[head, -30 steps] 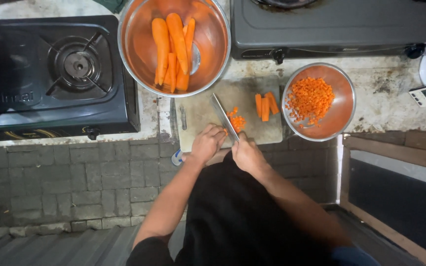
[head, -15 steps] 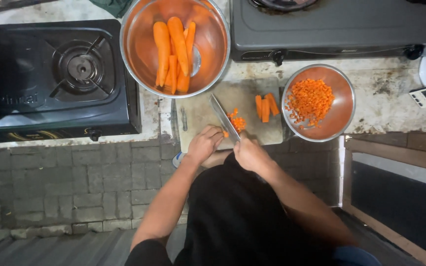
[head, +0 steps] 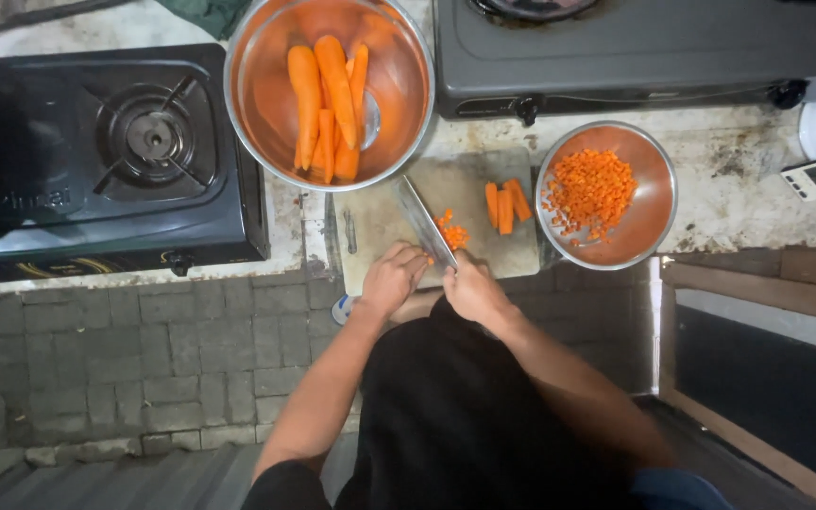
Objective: Dicing carrots on a wooden cutting board using a cleaver and transferring them to a bowl.
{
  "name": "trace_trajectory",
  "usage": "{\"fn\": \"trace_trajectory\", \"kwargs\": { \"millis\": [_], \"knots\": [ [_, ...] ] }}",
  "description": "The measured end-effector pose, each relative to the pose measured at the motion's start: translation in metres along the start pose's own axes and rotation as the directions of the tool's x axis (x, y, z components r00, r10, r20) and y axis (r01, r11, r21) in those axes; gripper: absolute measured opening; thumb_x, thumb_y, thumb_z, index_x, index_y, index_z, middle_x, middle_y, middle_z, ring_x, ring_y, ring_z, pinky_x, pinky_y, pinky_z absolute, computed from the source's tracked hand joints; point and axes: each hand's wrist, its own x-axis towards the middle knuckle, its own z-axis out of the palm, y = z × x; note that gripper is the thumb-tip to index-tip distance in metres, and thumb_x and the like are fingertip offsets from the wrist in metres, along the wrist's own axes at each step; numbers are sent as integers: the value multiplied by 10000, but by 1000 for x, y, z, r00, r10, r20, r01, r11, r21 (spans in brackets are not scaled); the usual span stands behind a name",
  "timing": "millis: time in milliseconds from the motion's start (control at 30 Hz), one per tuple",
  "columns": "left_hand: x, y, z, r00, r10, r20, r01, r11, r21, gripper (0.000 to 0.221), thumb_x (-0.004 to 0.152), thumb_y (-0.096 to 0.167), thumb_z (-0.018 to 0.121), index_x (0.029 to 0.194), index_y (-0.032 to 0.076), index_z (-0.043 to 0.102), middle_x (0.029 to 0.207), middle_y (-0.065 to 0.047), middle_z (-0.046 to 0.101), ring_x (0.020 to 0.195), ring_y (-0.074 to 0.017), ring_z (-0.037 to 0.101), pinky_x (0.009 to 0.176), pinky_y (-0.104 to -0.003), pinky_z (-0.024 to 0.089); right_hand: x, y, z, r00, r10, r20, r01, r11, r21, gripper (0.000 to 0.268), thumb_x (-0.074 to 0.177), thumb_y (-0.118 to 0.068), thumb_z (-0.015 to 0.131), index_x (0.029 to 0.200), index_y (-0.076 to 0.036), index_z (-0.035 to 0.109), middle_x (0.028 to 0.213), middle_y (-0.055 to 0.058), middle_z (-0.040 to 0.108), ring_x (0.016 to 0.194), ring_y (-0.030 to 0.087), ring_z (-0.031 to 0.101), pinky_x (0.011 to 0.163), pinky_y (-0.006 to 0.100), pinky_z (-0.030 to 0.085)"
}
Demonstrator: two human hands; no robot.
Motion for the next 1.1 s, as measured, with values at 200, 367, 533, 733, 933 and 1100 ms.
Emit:
{"fn": "trace_trajectory", "kwargs": {
  "millis": [200,367,533,733,933,1100],
  "knots": [
    [-3,10,11,993,-69,-97,72,997,25,57,899,175,688,897,139,733,884,9,697,900,-167,664,838,-236,543,-9,5,-19,999,-32,-26,32,999,-2,350,957,-355,412,1085,-62,558,930,291,692,998,462,665,857,568,531],
    [19,37,-16,966,-124,-226,114,992,-53,142,861,134,735,990,77,721,967,-62,686,940,-239,667,875,-313,551,-11,1,-25,994,-62,-87,66,997,48,335,958,-327,420,1041,-32,555,957,330,665,1012,491,642,859,593,511],
    [17,41,2,967,-91,-239,74,994,-81,74,903,160,715,929,96,744,937,-50,703,899,-233,673,799,-310,527,-15,-5,-30,995,-5,-98,19,991,136,382,957,-361,455,1081,-24,586,1004,315,663,1045,459,635,861,565,505],
    [13,30,-7,967,-135,-216,148,988,41,81,928,221,682,913,156,729,979,14,665,928,-208,624,710,-321,443,-27,0,-41,992,51,-116,-29,982,185,479,953,-369,485,1182,36,601,1059,328,664,1085,451,632,913,556,496],
    [22,32,-33,909,-171,-379,171,985,-36,234,980,288,598,1153,160,690,1118,-70,630,990,-282,597,843,-395,428,-34,41,-37,955,-253,-153,221,955,-198,361,903,-423,500,1192,-212,548,856,173,722,841,377,718,732,512,549],
    [36,57,-53,989,-6,-148,16,997,71,395,1017,487,391,1262,286,628,1389,-73,526,1315,-298,447,1077,-561,242,-48,43,-32,876,-451,-169,372,857,-357,298,868,-319,576,1129,-181,531,888,141,741,756,327,740,655,451,579]
  ]
}}
